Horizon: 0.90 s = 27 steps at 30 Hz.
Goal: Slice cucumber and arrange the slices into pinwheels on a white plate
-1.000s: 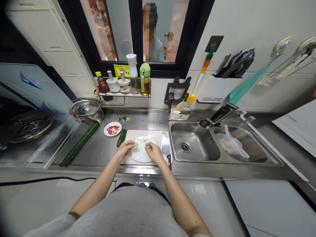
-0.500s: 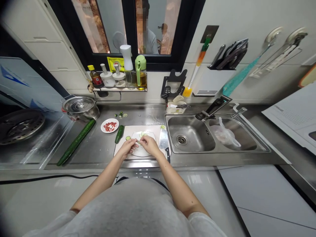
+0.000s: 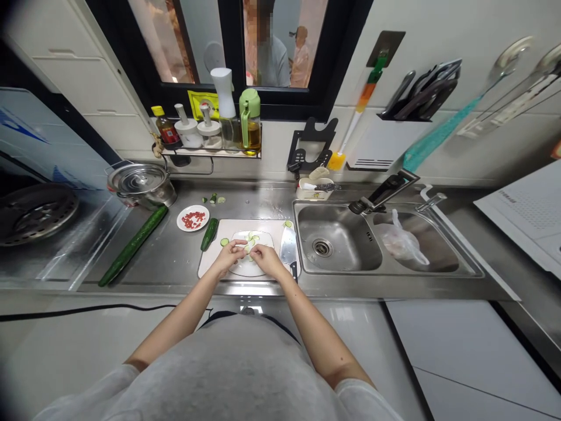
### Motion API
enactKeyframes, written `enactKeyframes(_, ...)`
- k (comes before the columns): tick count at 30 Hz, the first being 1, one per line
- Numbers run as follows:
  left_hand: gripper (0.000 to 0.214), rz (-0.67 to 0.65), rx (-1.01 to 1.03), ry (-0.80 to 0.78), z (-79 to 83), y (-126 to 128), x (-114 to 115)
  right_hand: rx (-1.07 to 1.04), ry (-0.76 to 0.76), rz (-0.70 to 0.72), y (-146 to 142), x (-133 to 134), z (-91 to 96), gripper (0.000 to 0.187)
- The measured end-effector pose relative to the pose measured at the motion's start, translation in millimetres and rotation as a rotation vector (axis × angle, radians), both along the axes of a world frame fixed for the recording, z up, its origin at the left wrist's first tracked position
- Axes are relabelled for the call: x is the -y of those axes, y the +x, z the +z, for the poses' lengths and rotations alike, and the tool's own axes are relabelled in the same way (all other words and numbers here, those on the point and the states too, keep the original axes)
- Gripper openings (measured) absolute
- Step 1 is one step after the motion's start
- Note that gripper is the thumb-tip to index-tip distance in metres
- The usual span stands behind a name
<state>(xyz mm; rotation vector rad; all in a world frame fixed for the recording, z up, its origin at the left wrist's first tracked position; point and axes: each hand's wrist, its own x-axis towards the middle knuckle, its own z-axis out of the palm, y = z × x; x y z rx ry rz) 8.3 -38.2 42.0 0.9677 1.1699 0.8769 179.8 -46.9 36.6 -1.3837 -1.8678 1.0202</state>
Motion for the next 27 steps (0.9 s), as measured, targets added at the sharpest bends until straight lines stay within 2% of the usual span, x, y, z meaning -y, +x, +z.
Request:
enactKeyframes(5,0.046,-0.094,-0.082,0.07,-29.1,-1,-5,0.074,-0.111,0.037,1,-4,-17.4,0.014)
enactKeyframes(10,0.04,-0.232,-0.41,0.126,-46.5,-3,-3,0.238,-0.201,0.078,-2,-2,-25.9,0.015)
enactKeyframes(14,0.037,-0.319,-0.677,0.202,-46.1,-2,1,0.377,-0.24,0.099,-7,2,-20.5,0.018)
enactKeyframes(17,0.035,-0.354,-0.78,0.225,-42.1,3,5,0.468,-0.214,0.088,-11,7,-16.7,0.017)
enactKeyframes(21,0.033,-0.389,-0.853,0.247,-36.3,10,8,0.631,-0.067,0.064,-12,17,-20.9,0.02)
enactKeyframes(27,0.036,-0.433,-0.941,0.281,-28.3,15,12,0.722,0.099,0.039,-11,27,-27.6,0.02)
